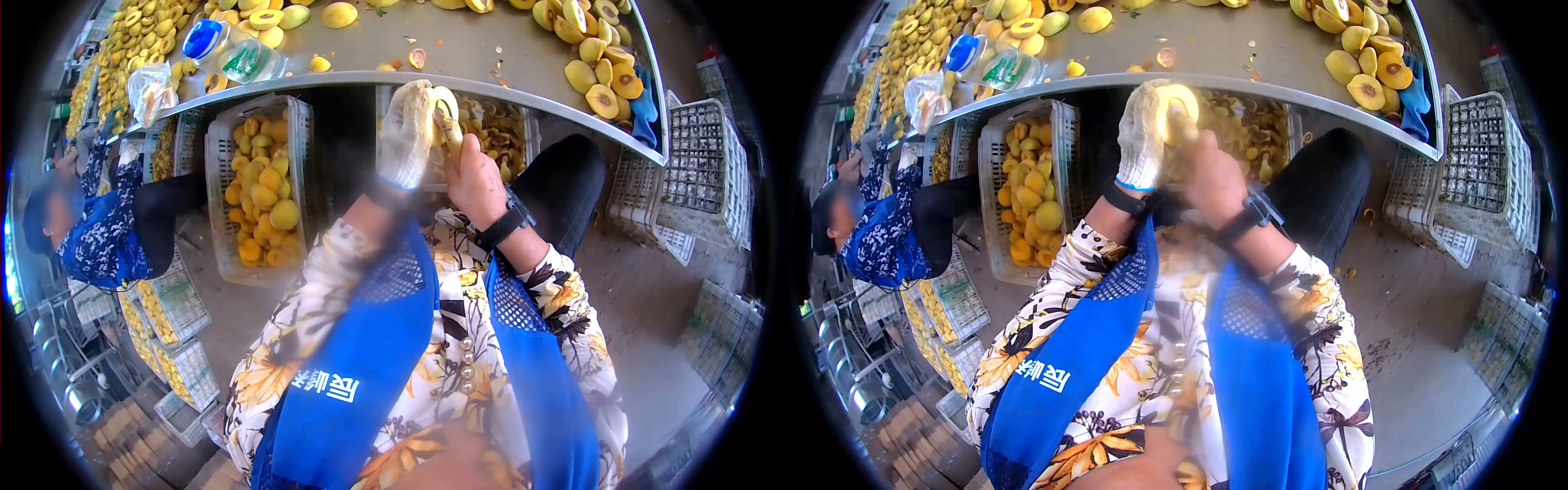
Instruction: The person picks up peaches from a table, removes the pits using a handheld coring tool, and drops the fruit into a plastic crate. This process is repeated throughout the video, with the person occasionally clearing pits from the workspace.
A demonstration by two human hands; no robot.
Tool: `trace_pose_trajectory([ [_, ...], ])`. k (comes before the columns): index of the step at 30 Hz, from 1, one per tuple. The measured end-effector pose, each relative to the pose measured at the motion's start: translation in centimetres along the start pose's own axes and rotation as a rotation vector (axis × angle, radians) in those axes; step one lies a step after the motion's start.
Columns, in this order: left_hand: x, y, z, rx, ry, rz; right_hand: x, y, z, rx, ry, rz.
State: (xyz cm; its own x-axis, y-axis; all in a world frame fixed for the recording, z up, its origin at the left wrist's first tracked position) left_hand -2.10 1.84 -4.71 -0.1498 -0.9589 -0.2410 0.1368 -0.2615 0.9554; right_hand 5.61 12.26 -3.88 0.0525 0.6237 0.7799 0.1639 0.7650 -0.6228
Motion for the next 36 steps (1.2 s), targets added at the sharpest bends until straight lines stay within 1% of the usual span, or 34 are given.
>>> trace_pose_trajectory([
  [2, -0.1, -0.1, -0.3, -0.122, -0.012, 0.154, 0.1, 0.1, -0.2, -0.014, 0.005, 0.019],
  [3, -0.2, 0.0, -0.4, -0.122, -0.019, 0.152, 0.1, 0.1, -0.3, -0.018, 0.005, 0.013],
  [5, -0.6, 0.0, -0.7, -0.057, -0.023, 0.081, 0.2, 0.3, -0.4, -0.026, 0.005, 0.003],
  [7, -1.5, 0.7, -1.0, 0.072, -0.014, -0.056, 0.0, 0.5, -0.5, -0.05, -0.009, 0.004],
  [8, -1.6, 0.8, -1.0, 0.081, -0.026, -0.076, -0.1, 0.6, -0.6, -0.065, -0.018, 0.005],
  [10, -1.9, 0.9, -0.9, 0.101, -0.057, -0.118, -0.1, 0.7, -0.8, -0.041, -0.034, 0.049],
  [13, -1.6, -0.6, -0.5, 0.286, -0.096, -0.179, 0.9, -0.3, -1.2, 0.047, -0.058, 0.045],
  [16, -1.6, -0.6, 0.4, 0.333, -0.263, -0.152, 0.5, 0.0, -1.2, 0.132, -0.087, 0.008],
  [19, -1.4, -1.4, 0.7, 0.551, -0.467, -0.245, -0.1, 0.8, -1.1, 0.151, -0.166, 0.013],
  [20, -1.2, -1.9, 0.6, 0.609, -0.476, -0.269, -0.2, 0.8, -1.0, 0.15, -0.196, 0.019],
  [23, -1.1, -2.6, 0.2, 0.638, -0.368, -0.437, -0.5, 1.2, -1.0, 0.135, -0.129, -0.013],
  [26, -0.8, -4.7, -0.2, 0.696, -0.195, -0.633, -0.6, 1.6, -1.0, 0.093, 0.01, -0.011],
  [29, -2.1, -2.3, -1.2, 0.678, 0.036, -0.671, -0.1, 1.5, -1.0, 0.069, 0.059, -0.036],
  [30, -2.2, -2.0, -1.4, 0.687, 0.078, -0.701, 0.0, 1.5, -1.0, 0.066, 0.067, -0.034],
  [32, -1.9, -3.4, -1.2, 0.628, 0.035, -0.677, 0.1, 1.7, -0.9, 0.067, 0.084, -0.031],
  [36, -1.8, -3.1, -1.3, 0.535, 0.0, -0.607, 0.2, 1.9, -1.0, 0.037, 0.08, -0.052],
])
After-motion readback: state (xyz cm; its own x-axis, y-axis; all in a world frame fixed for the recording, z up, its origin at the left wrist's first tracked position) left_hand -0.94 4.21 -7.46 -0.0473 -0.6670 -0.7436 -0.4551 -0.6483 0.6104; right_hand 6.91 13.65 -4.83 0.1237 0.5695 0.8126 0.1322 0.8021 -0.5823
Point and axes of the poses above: each hand's wrist, its own z-axis towards the middle knuckle, its own x-axis out of the back of the hand, y = z × x, the point moved 7 cm from there along z, towards the middle knuckle, and after that the axes turned 10 degrees about -z, right-handed, at the moved point
